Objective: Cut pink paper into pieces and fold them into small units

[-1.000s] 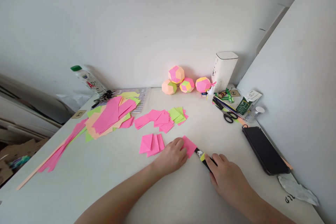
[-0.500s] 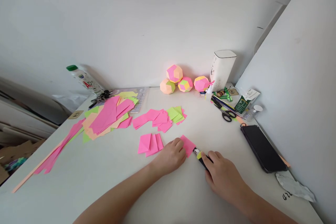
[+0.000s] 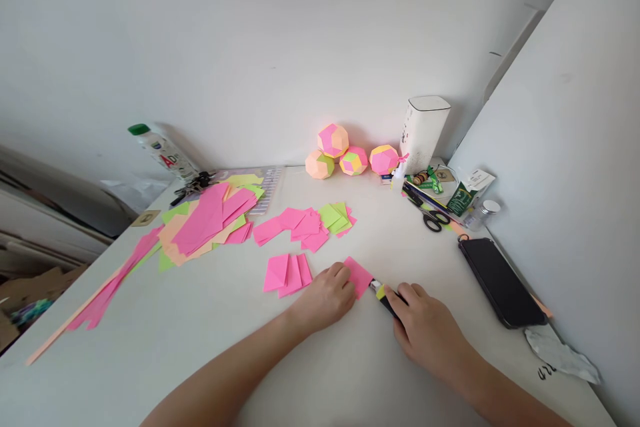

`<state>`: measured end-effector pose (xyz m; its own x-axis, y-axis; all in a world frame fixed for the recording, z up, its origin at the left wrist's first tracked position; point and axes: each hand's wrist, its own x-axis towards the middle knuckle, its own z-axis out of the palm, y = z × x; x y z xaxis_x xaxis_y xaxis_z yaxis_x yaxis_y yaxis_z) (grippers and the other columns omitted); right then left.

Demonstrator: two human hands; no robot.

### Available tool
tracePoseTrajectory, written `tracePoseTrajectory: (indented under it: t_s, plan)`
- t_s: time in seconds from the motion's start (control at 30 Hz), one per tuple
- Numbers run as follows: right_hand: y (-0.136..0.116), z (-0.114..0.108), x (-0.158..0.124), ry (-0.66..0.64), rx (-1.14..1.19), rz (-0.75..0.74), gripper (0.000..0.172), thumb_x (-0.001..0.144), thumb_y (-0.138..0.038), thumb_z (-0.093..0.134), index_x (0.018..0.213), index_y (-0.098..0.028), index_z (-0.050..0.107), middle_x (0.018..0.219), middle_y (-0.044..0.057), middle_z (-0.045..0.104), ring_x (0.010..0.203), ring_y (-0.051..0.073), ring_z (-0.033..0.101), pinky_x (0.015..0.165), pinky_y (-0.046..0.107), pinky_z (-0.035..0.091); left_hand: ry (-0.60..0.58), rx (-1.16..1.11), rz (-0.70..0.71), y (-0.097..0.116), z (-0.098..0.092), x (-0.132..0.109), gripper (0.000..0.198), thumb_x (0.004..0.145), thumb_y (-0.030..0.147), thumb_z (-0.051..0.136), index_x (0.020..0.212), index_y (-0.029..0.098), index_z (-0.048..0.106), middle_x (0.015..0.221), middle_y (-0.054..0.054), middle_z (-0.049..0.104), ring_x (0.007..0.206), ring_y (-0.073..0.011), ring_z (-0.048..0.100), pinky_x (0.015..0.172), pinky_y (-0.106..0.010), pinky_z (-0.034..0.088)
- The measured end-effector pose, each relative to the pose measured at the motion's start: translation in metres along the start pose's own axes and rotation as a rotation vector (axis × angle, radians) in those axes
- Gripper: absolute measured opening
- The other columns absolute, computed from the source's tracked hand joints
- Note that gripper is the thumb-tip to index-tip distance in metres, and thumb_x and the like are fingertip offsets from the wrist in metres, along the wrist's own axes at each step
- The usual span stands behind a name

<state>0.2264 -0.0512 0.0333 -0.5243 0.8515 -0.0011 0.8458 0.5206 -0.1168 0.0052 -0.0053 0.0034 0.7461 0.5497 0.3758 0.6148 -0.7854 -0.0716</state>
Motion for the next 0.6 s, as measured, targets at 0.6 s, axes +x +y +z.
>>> tracePoseTrajectory:
  t_s: [0.6]
  plan:
    - [-0.008, -0.003, -0.027, 0.016, -0.013, 0.022, 0.042, 0.077, -0.01, 0.05, 0.119, -0.008, 0.057, 0.086, 0.011, 0.061, 0.072, 0.022, 0.058, 0.051, 0.03, 0.049, -0.103, 0.014, -0.051, -0.002, -0.001, 0.002, 0.02, 0.089, 0.019, 0.045, 0.07, 0.015, 0.051, 0.108, -0.016, 0.057, 0.089, -0.024, 0.054, 0.061, -0.033, 0.051]
